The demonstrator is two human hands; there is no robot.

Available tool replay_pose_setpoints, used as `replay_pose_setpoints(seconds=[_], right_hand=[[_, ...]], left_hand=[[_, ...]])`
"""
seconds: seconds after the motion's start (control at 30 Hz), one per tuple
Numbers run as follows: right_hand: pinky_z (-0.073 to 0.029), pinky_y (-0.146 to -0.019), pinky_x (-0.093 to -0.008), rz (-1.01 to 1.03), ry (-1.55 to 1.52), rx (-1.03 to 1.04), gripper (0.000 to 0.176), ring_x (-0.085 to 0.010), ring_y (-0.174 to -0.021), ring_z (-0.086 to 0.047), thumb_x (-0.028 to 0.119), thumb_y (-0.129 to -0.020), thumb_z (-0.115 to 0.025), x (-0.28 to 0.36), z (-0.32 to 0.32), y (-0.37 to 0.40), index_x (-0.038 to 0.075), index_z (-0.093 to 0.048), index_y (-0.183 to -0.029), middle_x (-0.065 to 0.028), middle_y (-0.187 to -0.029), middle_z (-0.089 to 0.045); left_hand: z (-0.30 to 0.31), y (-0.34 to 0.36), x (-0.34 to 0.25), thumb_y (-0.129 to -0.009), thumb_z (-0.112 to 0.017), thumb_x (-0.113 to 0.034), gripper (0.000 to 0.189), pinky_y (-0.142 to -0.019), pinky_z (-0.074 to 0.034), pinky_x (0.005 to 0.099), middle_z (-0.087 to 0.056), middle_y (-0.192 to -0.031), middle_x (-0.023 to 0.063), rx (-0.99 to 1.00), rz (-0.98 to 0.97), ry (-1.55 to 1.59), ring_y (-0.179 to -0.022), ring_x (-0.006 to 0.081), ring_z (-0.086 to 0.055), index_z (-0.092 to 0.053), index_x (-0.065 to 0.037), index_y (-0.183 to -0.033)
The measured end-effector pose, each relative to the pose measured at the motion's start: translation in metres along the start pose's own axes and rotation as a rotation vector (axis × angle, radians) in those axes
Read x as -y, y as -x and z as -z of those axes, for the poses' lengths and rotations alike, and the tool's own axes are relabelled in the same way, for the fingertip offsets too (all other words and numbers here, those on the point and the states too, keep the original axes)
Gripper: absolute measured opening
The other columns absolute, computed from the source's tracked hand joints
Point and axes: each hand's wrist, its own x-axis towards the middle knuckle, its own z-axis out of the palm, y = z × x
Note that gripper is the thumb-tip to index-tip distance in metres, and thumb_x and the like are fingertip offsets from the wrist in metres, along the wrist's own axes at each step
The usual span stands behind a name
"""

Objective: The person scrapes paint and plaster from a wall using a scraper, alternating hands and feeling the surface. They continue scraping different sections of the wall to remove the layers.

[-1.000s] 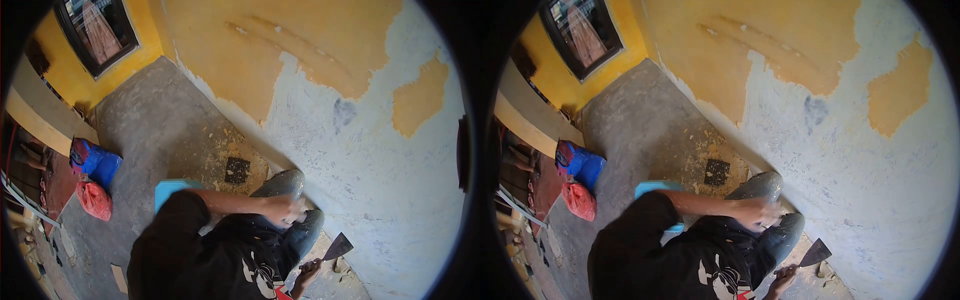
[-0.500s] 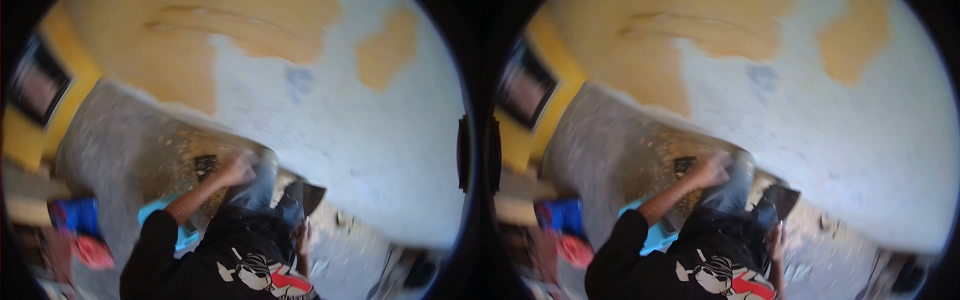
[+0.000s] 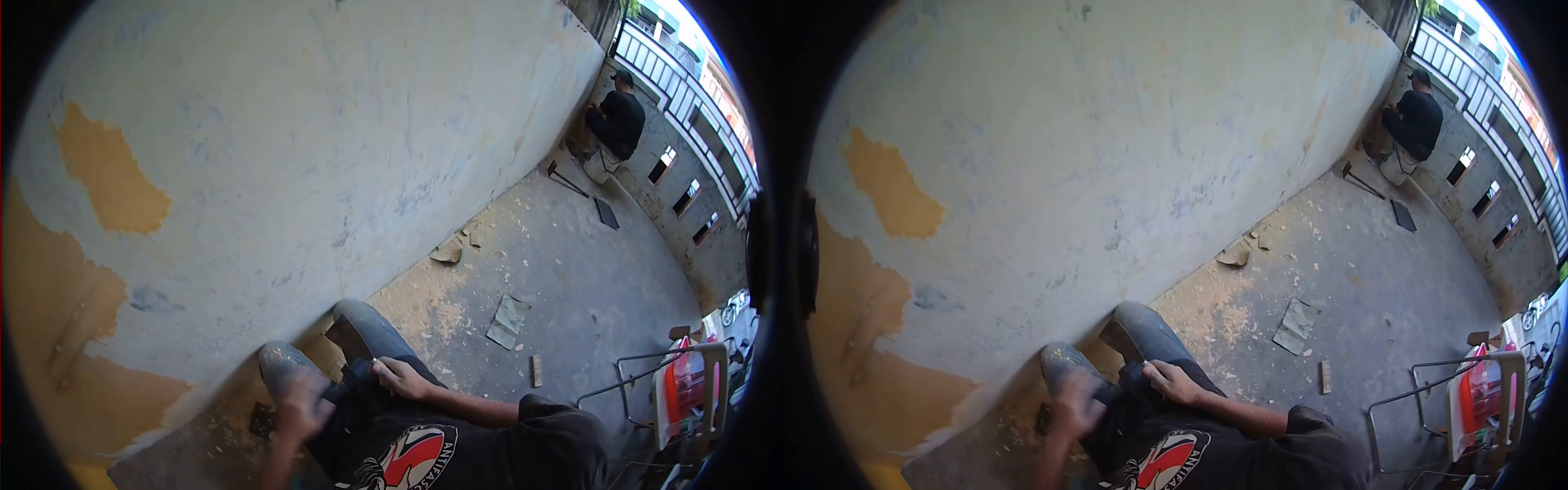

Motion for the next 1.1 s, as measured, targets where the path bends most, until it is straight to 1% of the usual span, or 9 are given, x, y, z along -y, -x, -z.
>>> replay_pose_setpoints(seconds=[0.1,0.23,0.37,0.43,0.6,0.7,0.8,0.93,1.1], right_hand=[[-0.045,-0.057,-0.0264,0.083,0.01,0.001,0.038,-0.0082,-0.062,-0.048,0.042,-0.103,-0.044,0.011,0.003,0.002,0.005,-0.052,-0.105,0.0011,-0.073,-0.047],[-0.045,-0.058,-0.0266,0.157,0.036,-0.021,0.035,-0.0083,-0.063,-0.049,0.039,-0.103,-0.044,0.018,0.019,0.008,0.005,-0.052,-0.107,-0.0002,-0.074,-0.048],[-0.037,-0.049,-0.022,0.169,-0.147,-0.02,0.033,-0.006,-0.056,-0.041,0.036,-0.104,-0.044,0.035,0.007,0.001,0.007,-0.05,-0.119,0.0033,-0.07,-0.042],[-0.032,-0.046,-0.0208,0.167,-0.229,0.104,0.035,-0.0043,-0.054,-0.038,0.035,-0.104,-0.045,0.054,-0.006,-0.006,0.007,-0.048,-0.126,0.0048,-0.068,-0.04],[-0.03,-0.046,-0.0212,0.22,-0.329,0.348,0.034,-0.0041,-0.053,-0.036,0.033,-0.104,-0.046,0.142,-0.049,-0.025,0.006,-0.047,-0.123,0.0059,-0.066,-0.039],[-0.031,-0.047,-0.0219,0.255,-0.241,0.378,0.034,-0.0041,-0.052,-0.036,0.035,-0.103,-0.046,0.182,-0.061,-0.036,0.004,-0.049,-0.116,0.0057,-0.065,-0.041],[-0.032,-0.047,-0.0221,0.293,-0.172,0.343,0.032,-0.0042,-0.053,-0.039,0.032,-0.104,-0.045,0.216,-0.07,-0.043,0.002,-0.051,-0.112,0.0039,-0.065,-0.045],[-0.035,-0.05,-0.0236,0.387,-0.123,0.282,0.03,-0.0061,-0.055,-0.042,0.031,-0.104,-0.046,0.252,-0.079,-0.062,0.001,-0.051,-0.108,0.0025,-0.063,-0.046],[-0.037,-0.053,-0.0249,0.388,-0.023,0.234,0.032,-0.0074,-0.056,-0.044,0.032,-0.103,-0.046,0.272,-0.082,-0.065,0.001,-0.051,-0.104,0.0011,-0.064,-0.048]], left_hand=[[-0.053,0.012,-0.008,-0.081,-0.067,-0.046,0.051,-0.112,-0.029,0.0541,-0.053,-0.136,0.0154,0.385,-0.512,-0.167,-0.131,0.036,-0.043,-0.064,-0.015,-0.122],[0.009,0.002,0.067,-0.084,-0.067,-0.043,0.047,-0.112,-0.029,0.0527,-0.055,-0.135,0.0134,0.298,0.419,-0.485,-0.128,0.0309,-0.048,-0.065,-0.015,-0.122],[0.06,-0.011,0.074,-0.085,-0.072,-0.03,0.049,-0.105,-0.039,0.0398,-0.062,-0.125,0.0162,-0.315,0.564,0.131,-0.117,0.0312,-0.057,-0.06,-0.003,-0.124],[0.023,-0.027,0.04,-0.09,-0.068,-0.032,0.048,-0.096,-0.046,0.0337,-0.064,-0.117,0.0139,-0.579,0.716,0.907,-0.113,0.0213,-0.059,-0.057,0.0,-0.125],[0.008,-0.086,0.006,-0.092,-0.049,-0.06,0.076,-0.11,-0.034,0.0478,-0.05,-0.139,0.0206,-0.371,0.263,1.736,-0.127,0.0345,-0.049,-0.042,-0.001,-0.139],[0.064,-0.126,-0.017,-0.095,-0.052,-0.054,0.07,-0.105,-0.041,0.0482,-0.057,-0.128,0.0197,-0.562,0.192,1.671,-0.12,0.0346,-0.055,-0.042,0.001,-0.137],[0.108,-0.148,-0.026,-0.099,-0.052,-0.042,0.053,-0.071,-0.057,0.038,-0.066,-0.1,0.015,-0.759,0.251,1.558,-0.08,0.0262,-0.069,-0.047,0.0,-0.131],[0.146,-0.175,-0.026,-0.099,-0.052,-0.039,0.049,-0.043,-0.049,0.0268,-0.064,-0.078,0.0103,-0.836,0.223,1.596,-0.05,0.0172,-0.061,-0.047,-0.002,-0.13],[0.153,-0.185,-0.02,-0.099,-0.052,-0.039,0.047,-0.037,-0.045,0.0269,-0.06,-0.073,0.009,-0.86,0.144,1.695,-0.043,0.0153,-0.053,-0.049,0.0,-0.125]])
